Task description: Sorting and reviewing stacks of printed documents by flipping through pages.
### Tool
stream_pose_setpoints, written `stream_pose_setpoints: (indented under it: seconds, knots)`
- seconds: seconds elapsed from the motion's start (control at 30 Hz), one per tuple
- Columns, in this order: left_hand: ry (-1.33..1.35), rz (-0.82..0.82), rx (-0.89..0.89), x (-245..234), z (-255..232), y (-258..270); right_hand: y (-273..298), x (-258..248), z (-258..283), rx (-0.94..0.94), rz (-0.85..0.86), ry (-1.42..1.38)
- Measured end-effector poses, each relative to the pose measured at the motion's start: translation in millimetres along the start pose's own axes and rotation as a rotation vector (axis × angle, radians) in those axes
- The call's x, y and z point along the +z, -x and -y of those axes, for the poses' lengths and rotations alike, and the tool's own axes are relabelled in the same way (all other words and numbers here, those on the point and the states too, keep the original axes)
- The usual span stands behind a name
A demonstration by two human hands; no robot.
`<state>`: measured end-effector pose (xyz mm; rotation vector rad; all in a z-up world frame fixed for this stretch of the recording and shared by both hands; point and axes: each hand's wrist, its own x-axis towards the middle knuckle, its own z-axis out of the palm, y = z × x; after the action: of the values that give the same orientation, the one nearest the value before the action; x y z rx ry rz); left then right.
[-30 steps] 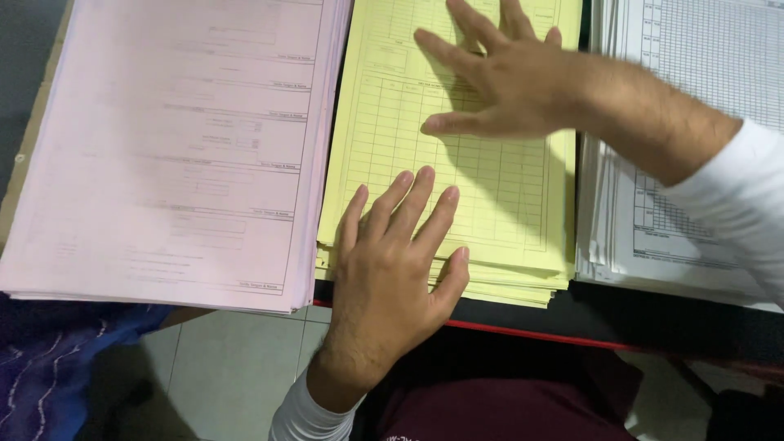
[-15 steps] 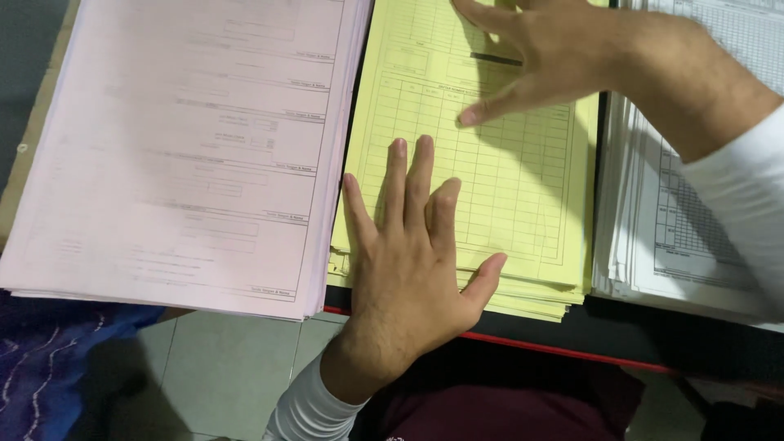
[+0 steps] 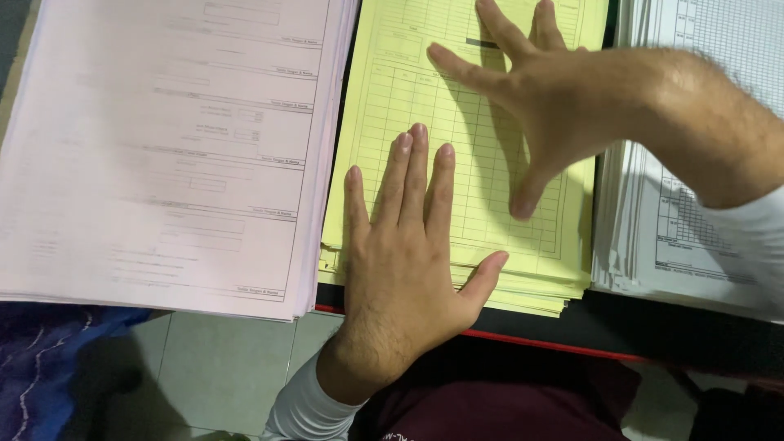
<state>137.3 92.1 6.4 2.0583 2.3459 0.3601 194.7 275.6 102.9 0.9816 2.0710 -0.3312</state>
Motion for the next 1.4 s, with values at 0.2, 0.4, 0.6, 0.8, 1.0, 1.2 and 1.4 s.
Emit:
stream_pose_setpoints:
  seconds: [0.2,0.4,0.6,0.8,1.0,1.2,1.4]
  knots:
    - [-0.044,-0.023,-0.016,0,-1,-1,-57,-11,-34,-0.123,-0.220,0.099]
    - [-0.040,-0.071,0.001,-3,-2,0,-71,-6,-38,-0.154,-0.249,-0.005]
    - [-0.089,-0.039,0.002,-2,-2,-2,-9,0,-2,0.000,-0.066,0.146]
    - [-0.074,-0.037,0.008,-3,-2,-2,9,38,-19,-0.173,-0.114,0.173]
    - [-0.052,0.035,0.011,-2,-1,-3,1,131,-63,-0.451,-0.744,0.534]
    - [-0.052,0.109,0.006,0,-1,-6,53,166,-57,-0.585,-0.906,0.391]
    - [-0.011,0.186,0.006,-13,-13,-14,93,193,-53,-0.617,-0.893,0.255]
